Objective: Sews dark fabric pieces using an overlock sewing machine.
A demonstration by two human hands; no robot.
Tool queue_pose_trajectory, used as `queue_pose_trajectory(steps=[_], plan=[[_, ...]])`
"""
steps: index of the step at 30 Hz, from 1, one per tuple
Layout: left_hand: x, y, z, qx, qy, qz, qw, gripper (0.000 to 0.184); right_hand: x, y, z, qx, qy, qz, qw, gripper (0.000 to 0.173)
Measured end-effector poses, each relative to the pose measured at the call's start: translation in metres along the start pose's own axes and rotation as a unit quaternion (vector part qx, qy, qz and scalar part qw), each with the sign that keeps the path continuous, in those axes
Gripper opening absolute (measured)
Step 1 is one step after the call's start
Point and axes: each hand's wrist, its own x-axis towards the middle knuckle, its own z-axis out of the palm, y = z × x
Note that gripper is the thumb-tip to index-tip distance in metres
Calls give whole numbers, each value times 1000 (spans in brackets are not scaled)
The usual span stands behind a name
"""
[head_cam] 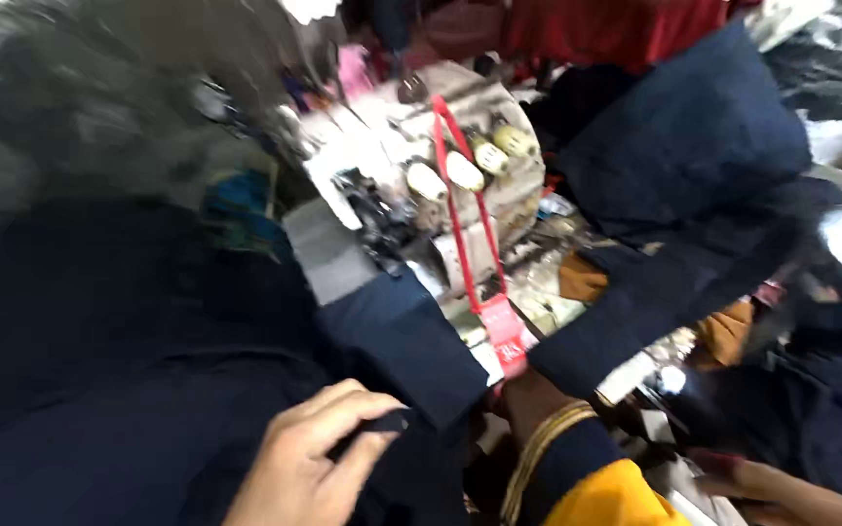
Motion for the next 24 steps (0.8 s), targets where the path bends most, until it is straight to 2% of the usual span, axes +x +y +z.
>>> queue_pose_trajectory(steps=[1, 3, 5, 7, 10, 12, 14, 16, 18, 19, 22, 24], plan=[[5, 9, -2, 1, -27, 16, 1000, 20, 28, -25, 11, 76, -8, -102, 992, 40], [13, 27, 0, -8, -50, 33, 998, 25, 83, -78, 45, 171, -14, -249, 953, 51], [21, 35, 2, 3, -52, 38, 998, 27, 131, -119, 80, 199, 4, -331, 923, 65], [25, 37, -5, 33, -42, 52, 997, 28, 165, -143, 104, 242, 9, -371, 897, 58], [27, 67, -23, 61, 43, 64, 995, 18, 169, -154, 95, 285, -31, -389, 875, 30], [35, 79, -30, 77, 102, 73, 989, 15, 162, -144, 81, 300, -63, -367, 878, 16], [55, 65, -27, 136, 138, 72, 978, 16, 167, -131, 78, 312, -63, -313, 895, 16], [81, 34, -13, 229, 147, 47, 961, 19, 182, -120, 88, 259, 42, -260, 929, 19], [93, 7, -3, 259, 132, 27, 956, 19, 196, -113, 94, 165, 127, -244, 947, 22], [95, 4, -4, 246, 129, 19, 961, 18, 200, -113, 92, 139, 133, -245, 950, 23], [94, 17, -10, 172, 125, -11, 977, 10, 202, -109, 88, 137, 79, -274, 949, 25], [95, 18, -10, 180, 118, -3, 977, 14, 196, -103, 86, 144, 63, -285, 946, 27]])
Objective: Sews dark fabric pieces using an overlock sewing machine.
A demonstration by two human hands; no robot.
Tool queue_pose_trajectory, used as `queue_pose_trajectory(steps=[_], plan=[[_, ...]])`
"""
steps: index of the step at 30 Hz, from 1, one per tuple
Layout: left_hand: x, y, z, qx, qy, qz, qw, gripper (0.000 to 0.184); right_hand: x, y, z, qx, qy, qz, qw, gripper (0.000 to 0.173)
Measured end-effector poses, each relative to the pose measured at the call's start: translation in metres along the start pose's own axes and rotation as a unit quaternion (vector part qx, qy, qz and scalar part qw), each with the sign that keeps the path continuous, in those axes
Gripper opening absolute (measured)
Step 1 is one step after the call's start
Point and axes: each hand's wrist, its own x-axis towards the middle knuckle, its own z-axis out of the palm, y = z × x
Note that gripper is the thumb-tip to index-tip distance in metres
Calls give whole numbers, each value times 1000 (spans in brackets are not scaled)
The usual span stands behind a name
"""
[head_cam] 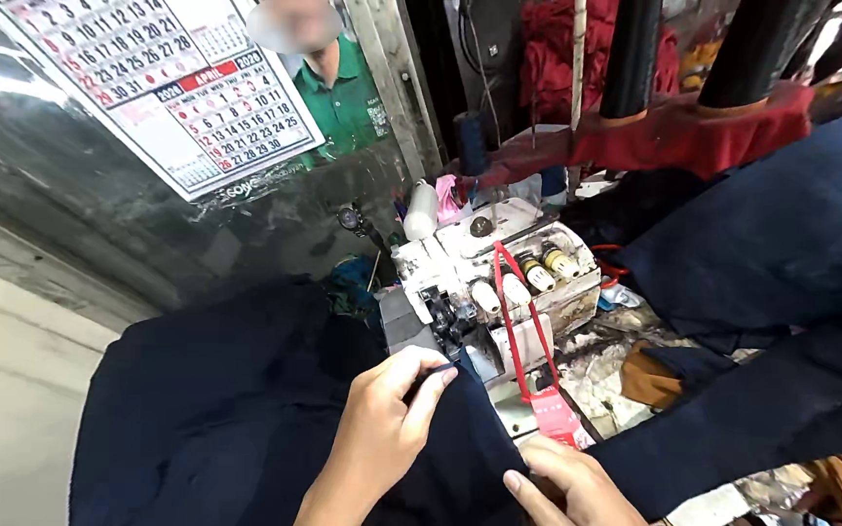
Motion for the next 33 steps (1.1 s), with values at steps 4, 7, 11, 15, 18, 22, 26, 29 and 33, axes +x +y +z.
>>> queue_pose_trajectory(steps=[4, 7, 11, 15, 18, 22, 26, 29, 33], plan=[[3, -17, 14, 49, 5, 42, 998, 17, -17, 1, 3, 0, 56, 31, 998, 23], [7, -10, 8, 29, -5, 29, 999, 13, -11, -3, 5, -3, 66, 30, 997, 21], [8, -8, 1, 33, -49, 26, 998, 20, 8, 4, 5, 92, -17, -18, 995, 26], [3, 1, -10, -9, -22, 32, 999, 15, -8, 0, -2, 32, -5, 2, 999, 26], [2, -15, 13, -11, 27, 24, 999, 9, -17, 5, 5, -15, 45, 27, 999, 24], [4, -19, 15, 12, -3, 30, 999, 14, 2, -5, 7, 17, 18, -16, 1000, 23], [4, -12, 4, 41, -13, 20, 999, 17, 14, 9, 7, 56, 0, -7, 998, 26], [4, -9, 4, 41, 22, 24, 999, 13, -3, 7, 2, 39, 28, 23, 999, 24], [6, -26, 19, 29, 23, 16, 999, 11, -15, 11, 8, 41, 77, 29, 996, 24]])
